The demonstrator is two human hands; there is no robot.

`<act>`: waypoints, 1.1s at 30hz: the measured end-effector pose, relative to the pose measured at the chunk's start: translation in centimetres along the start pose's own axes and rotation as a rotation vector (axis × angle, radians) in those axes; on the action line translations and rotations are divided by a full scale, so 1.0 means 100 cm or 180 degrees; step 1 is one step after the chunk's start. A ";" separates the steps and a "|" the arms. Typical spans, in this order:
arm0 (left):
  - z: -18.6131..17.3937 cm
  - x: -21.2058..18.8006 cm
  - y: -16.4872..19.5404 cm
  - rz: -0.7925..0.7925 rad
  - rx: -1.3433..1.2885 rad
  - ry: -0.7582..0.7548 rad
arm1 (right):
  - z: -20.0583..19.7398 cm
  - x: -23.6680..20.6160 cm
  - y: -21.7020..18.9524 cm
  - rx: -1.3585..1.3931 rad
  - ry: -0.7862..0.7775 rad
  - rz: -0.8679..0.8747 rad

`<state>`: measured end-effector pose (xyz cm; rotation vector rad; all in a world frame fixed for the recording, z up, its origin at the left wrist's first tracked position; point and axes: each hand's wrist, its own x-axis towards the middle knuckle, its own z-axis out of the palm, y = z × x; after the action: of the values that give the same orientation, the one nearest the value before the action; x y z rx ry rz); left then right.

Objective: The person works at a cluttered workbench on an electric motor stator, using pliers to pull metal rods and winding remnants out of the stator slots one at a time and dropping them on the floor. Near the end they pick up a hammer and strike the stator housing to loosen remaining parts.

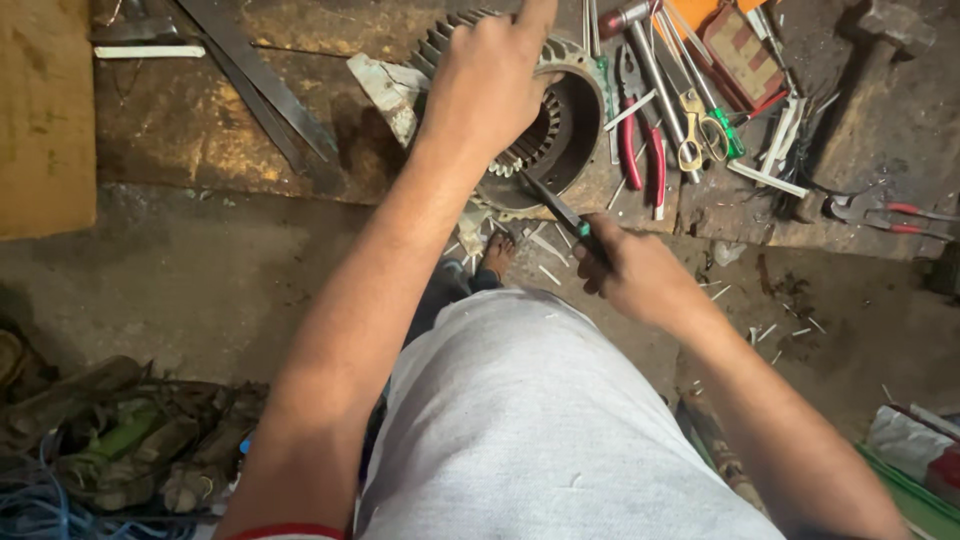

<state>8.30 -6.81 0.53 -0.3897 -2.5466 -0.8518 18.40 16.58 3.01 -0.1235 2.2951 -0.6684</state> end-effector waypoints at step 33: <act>-0.011 0.004 -0.033 -0.0381 -0.0150 -0.0172 | -0.011 -0.007 0.028 -0.0346 0.0011 -0.0371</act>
<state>6.99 -9.99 -0.20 -0.2803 -2.6255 -0.9583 18.47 19.66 2.73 -0.3094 2.3412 -0.6025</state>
